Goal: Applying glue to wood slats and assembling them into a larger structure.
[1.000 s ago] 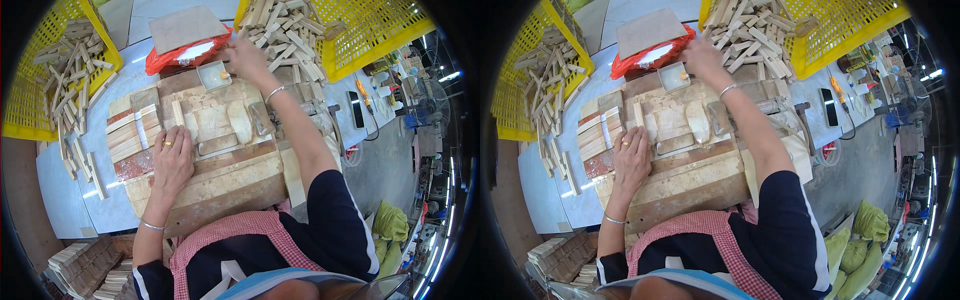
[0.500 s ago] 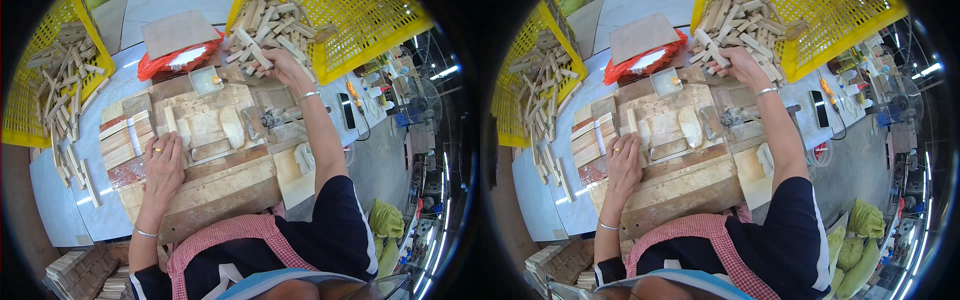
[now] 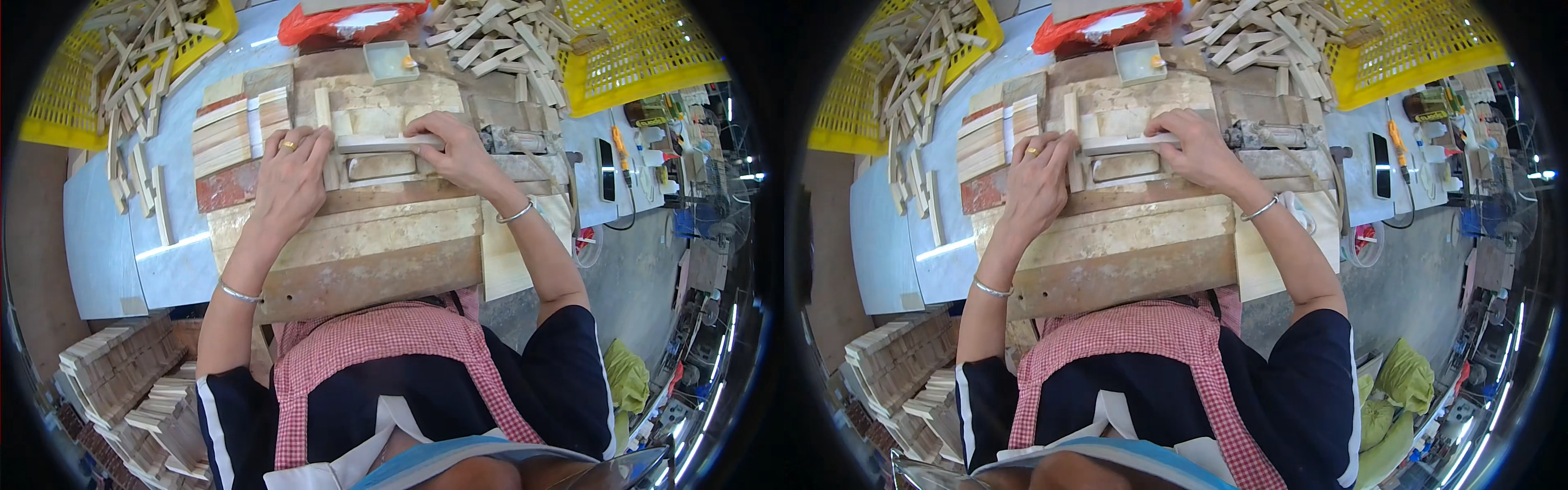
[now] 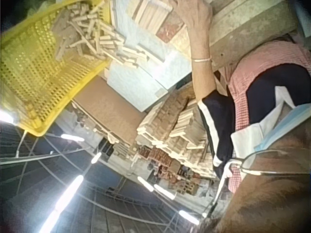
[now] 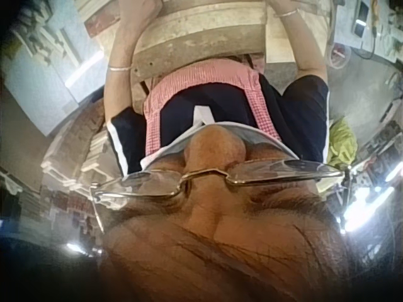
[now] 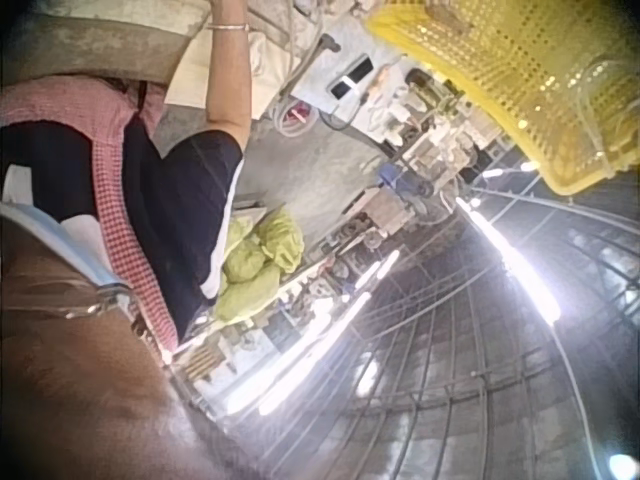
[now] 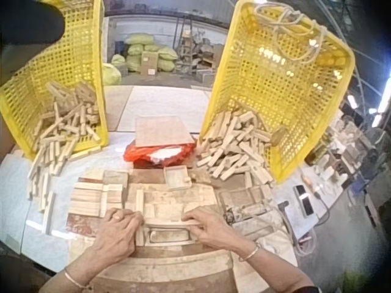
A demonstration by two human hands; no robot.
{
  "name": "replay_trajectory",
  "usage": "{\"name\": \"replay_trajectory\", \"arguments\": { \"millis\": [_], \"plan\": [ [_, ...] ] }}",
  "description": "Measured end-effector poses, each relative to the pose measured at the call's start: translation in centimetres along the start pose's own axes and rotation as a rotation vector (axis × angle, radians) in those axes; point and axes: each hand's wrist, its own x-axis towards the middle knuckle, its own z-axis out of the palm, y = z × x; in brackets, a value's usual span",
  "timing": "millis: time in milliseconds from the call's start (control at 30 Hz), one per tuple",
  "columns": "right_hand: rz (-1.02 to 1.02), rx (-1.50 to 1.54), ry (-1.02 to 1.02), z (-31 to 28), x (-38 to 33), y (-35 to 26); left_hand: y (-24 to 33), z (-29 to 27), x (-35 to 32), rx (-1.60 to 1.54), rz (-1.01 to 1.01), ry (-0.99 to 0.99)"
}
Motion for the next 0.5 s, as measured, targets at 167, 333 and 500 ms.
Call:
{"name": "replay_trajectory", "arguments": {
  "millis": [167, 333, 500],
  "plan": [
    [-0.145, -0.08, -0.052, 0.23, -0.07, 0.17, 0.2, -0.04, -0.38, 0.003, -0.017, -0.026],
    [-0.188, -0.078, -0.079, 0.2, -0.15, 0.83, 0.19, 0.0, -0.7, -0.01, -0.005, -0.009],
    [-0.158, -0.039, -0.116, 0.34, 0.38, 0.25, 0.12, 0.05, -0.89, 0.011, -0.004, 0.001]
  ]
}}
